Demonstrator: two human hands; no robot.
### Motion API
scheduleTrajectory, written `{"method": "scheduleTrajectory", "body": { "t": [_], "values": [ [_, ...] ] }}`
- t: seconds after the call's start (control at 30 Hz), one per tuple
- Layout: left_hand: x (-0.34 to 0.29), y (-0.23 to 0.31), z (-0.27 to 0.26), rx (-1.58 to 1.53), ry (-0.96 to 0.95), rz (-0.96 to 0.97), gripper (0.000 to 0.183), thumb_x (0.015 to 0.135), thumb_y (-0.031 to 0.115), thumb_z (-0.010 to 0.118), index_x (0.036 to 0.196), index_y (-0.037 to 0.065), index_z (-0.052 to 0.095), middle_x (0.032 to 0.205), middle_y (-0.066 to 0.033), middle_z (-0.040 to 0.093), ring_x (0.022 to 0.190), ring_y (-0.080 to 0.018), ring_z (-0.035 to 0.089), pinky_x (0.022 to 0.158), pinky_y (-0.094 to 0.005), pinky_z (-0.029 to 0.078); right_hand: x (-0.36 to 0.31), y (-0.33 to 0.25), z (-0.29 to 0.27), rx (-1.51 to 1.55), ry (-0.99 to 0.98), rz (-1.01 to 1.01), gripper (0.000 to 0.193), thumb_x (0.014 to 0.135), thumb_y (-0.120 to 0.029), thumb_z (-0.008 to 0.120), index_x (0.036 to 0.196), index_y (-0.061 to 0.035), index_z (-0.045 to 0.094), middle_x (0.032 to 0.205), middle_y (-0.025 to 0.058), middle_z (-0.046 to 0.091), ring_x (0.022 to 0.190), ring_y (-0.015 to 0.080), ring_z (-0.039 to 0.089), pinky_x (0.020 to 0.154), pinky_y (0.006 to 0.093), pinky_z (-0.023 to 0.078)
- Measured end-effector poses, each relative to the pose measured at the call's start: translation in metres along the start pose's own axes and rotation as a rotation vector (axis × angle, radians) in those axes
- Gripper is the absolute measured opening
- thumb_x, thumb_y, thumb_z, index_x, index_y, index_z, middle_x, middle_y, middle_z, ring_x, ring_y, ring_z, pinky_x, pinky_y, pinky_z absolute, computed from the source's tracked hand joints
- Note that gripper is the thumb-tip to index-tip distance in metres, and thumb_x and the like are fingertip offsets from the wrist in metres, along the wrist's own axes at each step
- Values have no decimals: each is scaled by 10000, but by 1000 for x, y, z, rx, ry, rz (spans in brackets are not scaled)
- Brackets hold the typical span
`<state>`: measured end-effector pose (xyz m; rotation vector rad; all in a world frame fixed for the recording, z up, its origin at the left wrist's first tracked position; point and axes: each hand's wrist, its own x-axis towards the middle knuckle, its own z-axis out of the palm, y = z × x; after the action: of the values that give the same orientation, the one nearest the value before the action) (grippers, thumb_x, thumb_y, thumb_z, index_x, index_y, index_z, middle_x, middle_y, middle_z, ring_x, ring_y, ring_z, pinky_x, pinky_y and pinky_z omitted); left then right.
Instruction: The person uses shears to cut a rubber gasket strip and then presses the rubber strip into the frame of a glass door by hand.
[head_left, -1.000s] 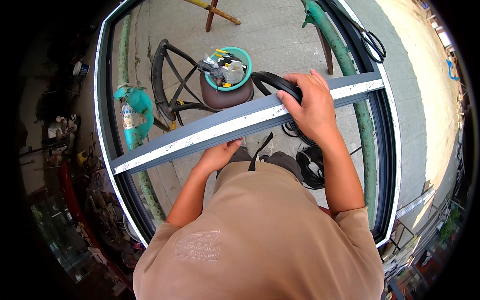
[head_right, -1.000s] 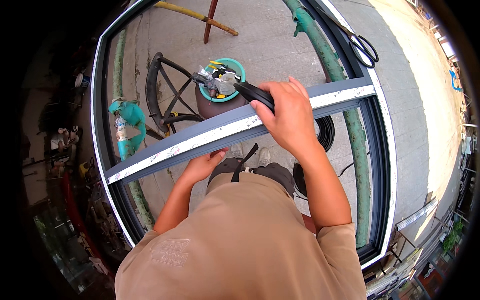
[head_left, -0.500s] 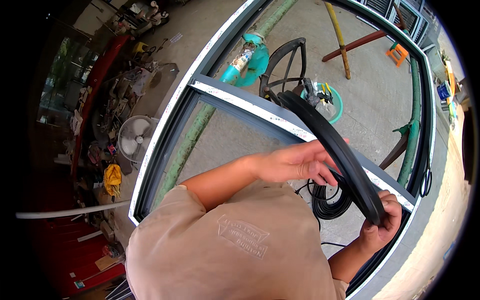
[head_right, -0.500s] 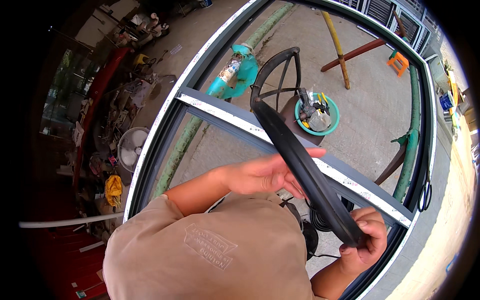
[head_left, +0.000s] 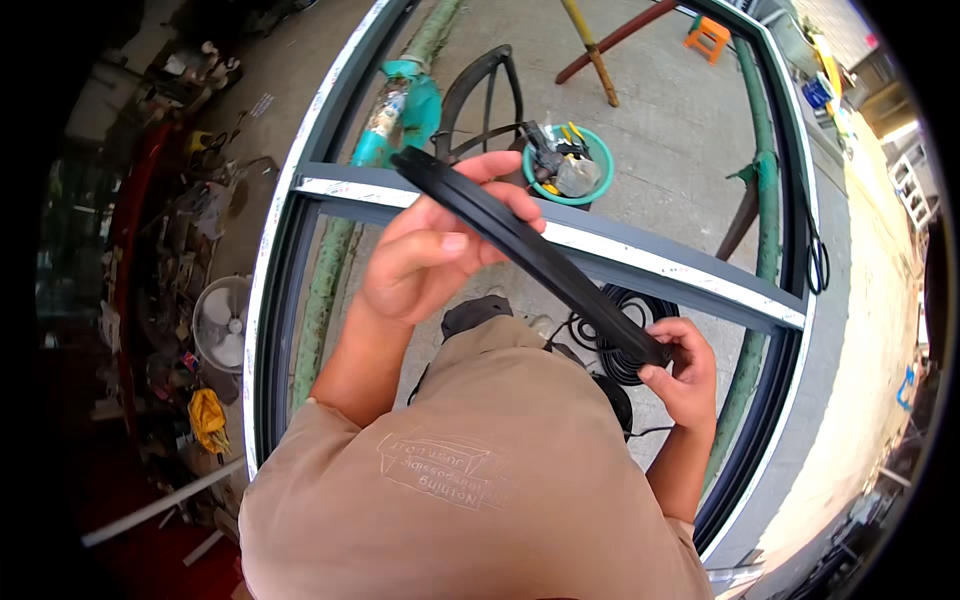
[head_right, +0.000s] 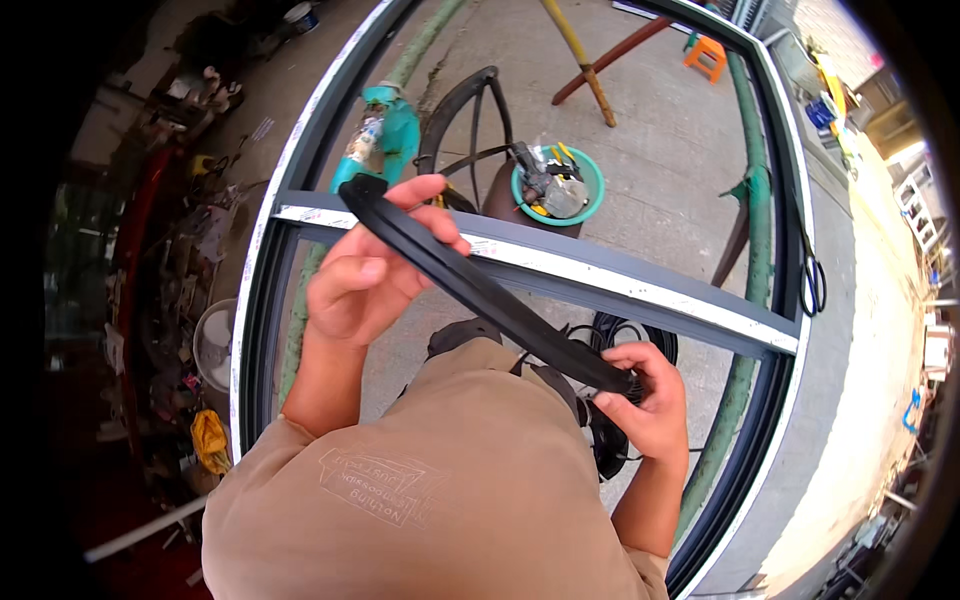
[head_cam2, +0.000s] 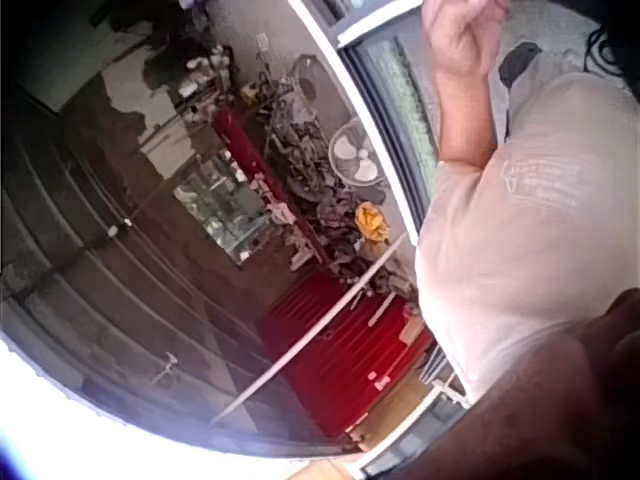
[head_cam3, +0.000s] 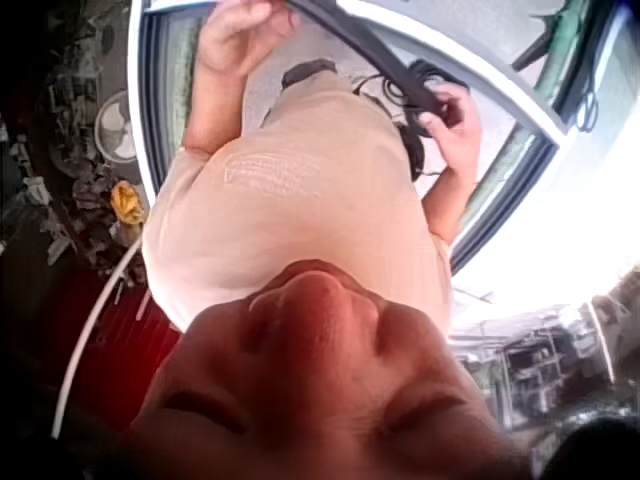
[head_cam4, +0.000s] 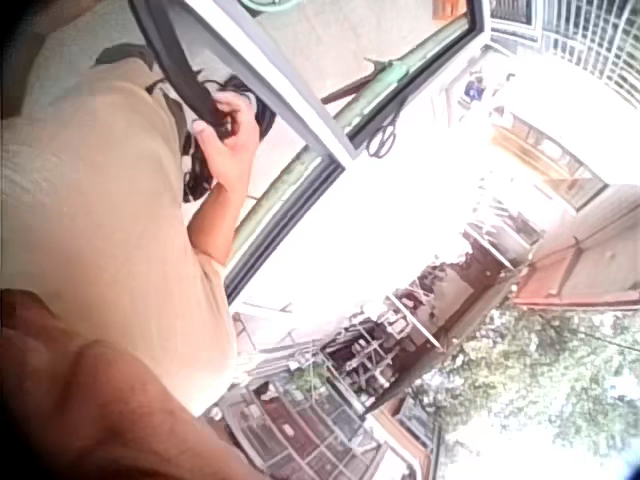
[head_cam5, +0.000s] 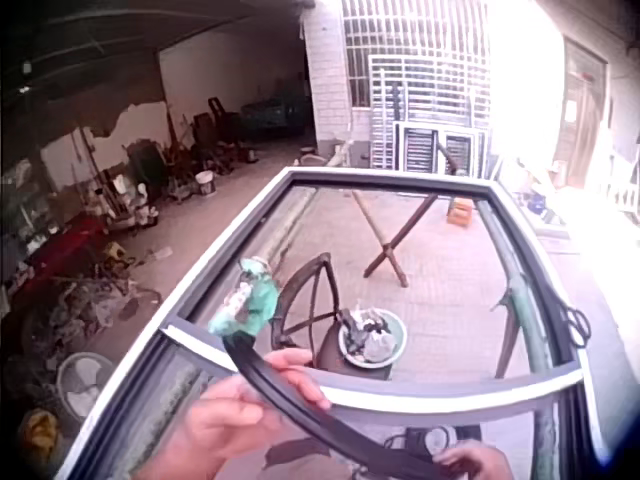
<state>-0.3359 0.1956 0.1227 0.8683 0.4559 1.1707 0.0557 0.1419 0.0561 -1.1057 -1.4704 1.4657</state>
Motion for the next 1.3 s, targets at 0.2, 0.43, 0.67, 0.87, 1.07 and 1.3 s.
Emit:
{"method": "scheduleTrajectory", "body": {
  "t": [0.2,0.43,0.67,0.87,1.07,1.3],
  "values": [
    [-16,22,-47,89,32,266,691,1259,441,434,1746,-41,343,1439,-163,625,1398,-327,624,1184,-497,574,35,13,33,-254,-95,-40,498,919,-373,942,1236,-31,767,1105,131,786,1049,310,747,896,426,596],
    [25,22,-42,370,-197,172,766,1170,571,615,1655,-4,471,1345,-119,639,1344,-318,641,1236,-488,500,36,22,65,-191,80,-57,478,925,-398,944,1190,-38,777,1074,128,768,1020,318,736,901,428,583],
    [60,-13,-10,675,-420,123,758,1024,686,743,1350,13,622,1121,-131,721,1141,-322,732,1061,-479,593,34,16,96,-257,161,-72,489,914,-345,929,1253,-31,767,1188,185,771,1097,384,752,946,459,601],
    [81,-46,-6,738,-592,65,779,980,734,754,1259,15,648,1070,-103,695,1049,-255,723,1096,-478,602,14,14,107,-210,366,-124,589,914,-346,934,1366,-25,734,1243,190,767,1164,384,761,1003,473,602],
    [97,-72,9,714,-665,-40,714,1033,676,764,1257,7,649,1044,-76,642,1020,-197,678,1021,-379,567,-2,-18,108,-178,727,-291,726,912,-481,947,1419,-21,704,1252,177,742,1191,373,737,1023,471,594],
    [96,-125,45,782,-521,-245,393,1055,304,841,1253,-13,717,1179,-137,764,1047,-209,743,886,-367,584,27,-49,100,-405,885,-581,1068,817,-402,1017,1694,-69,507,1491,220,623,1369,440,612,1167,523,512]
  ]
}}
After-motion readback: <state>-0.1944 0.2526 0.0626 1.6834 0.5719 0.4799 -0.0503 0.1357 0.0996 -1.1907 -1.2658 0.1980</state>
